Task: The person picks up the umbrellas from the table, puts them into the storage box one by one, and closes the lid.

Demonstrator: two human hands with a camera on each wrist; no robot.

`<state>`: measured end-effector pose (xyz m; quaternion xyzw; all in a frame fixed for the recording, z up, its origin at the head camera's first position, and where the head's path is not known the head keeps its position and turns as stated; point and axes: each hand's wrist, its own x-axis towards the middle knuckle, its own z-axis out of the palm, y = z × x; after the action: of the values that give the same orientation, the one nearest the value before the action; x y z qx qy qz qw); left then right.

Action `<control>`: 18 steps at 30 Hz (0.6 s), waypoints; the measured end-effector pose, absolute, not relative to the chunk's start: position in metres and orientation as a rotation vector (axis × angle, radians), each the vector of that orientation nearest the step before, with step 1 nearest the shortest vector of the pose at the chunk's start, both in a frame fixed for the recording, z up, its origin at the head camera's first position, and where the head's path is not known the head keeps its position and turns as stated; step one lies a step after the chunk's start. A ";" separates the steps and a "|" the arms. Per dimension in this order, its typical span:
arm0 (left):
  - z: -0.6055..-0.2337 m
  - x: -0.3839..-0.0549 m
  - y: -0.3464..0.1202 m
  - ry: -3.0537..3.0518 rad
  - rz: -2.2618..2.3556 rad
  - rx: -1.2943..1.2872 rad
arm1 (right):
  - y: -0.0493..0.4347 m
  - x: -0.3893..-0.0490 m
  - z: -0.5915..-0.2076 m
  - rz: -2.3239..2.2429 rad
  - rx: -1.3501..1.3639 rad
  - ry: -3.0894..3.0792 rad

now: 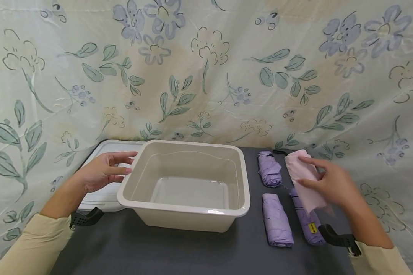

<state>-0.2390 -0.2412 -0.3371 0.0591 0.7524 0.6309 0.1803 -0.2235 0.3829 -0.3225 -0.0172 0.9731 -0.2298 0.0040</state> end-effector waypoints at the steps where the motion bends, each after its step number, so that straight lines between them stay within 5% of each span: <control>1: -0.337 -0.239 -0.241 2.125 1.783 0.168 | 0.380 -0.223 -0.320 -0.728 -0.054 3.053; 18: -0.339 -0.236 -0.242 2.134 1.785 0.186 | 0.328 -0.216 -0.283 -0.961 -0.201 3.000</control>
<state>-0.2360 -0.2422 -0.3386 0.0658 0.7534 0.6301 0.1759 -0.2155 0.3278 -0.2833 -0.0637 0.9503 -0.3045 -0.0078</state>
